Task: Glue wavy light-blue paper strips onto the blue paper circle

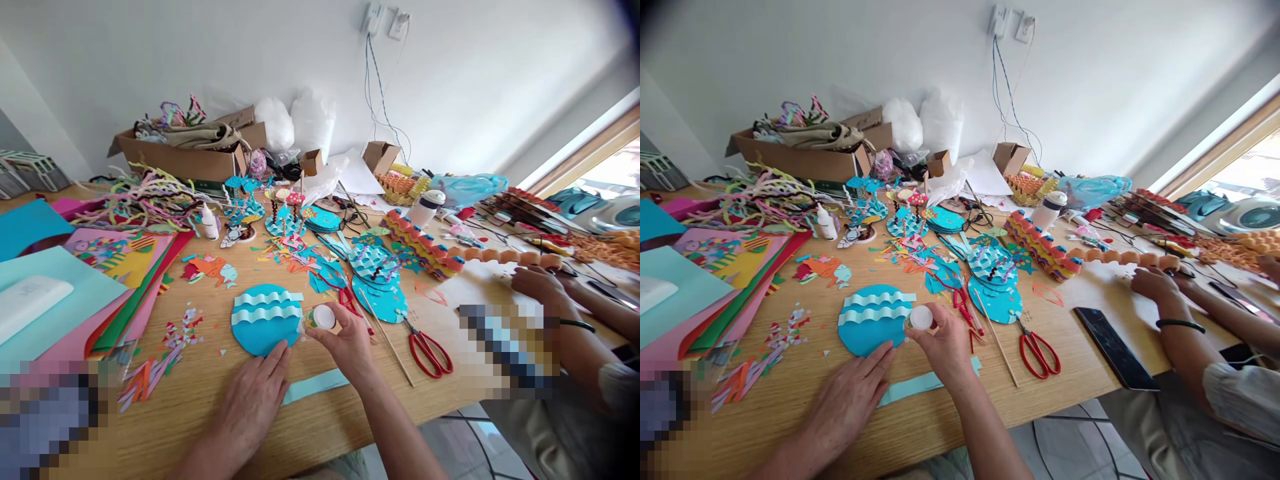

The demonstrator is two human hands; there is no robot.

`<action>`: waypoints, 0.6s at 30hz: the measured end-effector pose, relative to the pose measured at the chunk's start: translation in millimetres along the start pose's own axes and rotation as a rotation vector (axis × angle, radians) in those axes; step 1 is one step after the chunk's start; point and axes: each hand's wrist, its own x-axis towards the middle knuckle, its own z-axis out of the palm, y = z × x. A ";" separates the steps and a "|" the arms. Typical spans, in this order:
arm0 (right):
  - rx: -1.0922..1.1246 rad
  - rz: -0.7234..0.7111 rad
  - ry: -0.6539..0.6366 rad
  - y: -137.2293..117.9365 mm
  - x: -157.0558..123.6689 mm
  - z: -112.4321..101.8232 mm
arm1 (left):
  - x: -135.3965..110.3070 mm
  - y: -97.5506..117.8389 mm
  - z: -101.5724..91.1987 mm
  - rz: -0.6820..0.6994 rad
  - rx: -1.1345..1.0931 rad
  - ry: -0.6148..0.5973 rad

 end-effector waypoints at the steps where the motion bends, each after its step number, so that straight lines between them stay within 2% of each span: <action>1: -0.001 0.000 0.008 0.3 0.2 0.3 | -0.2 -0.3 1.1 0.002 -0.003 0.013; 9: 0.001 0.001 0.033 4.5 0.5 1.8 | 0.4 -0.1 -0.9 0.008 0.028 0.008; 18: 0.004 0.001 0.036 0.3 0.3 -0.1 | -1.4 -0.1 0.8 -0.022 -0.034 0.020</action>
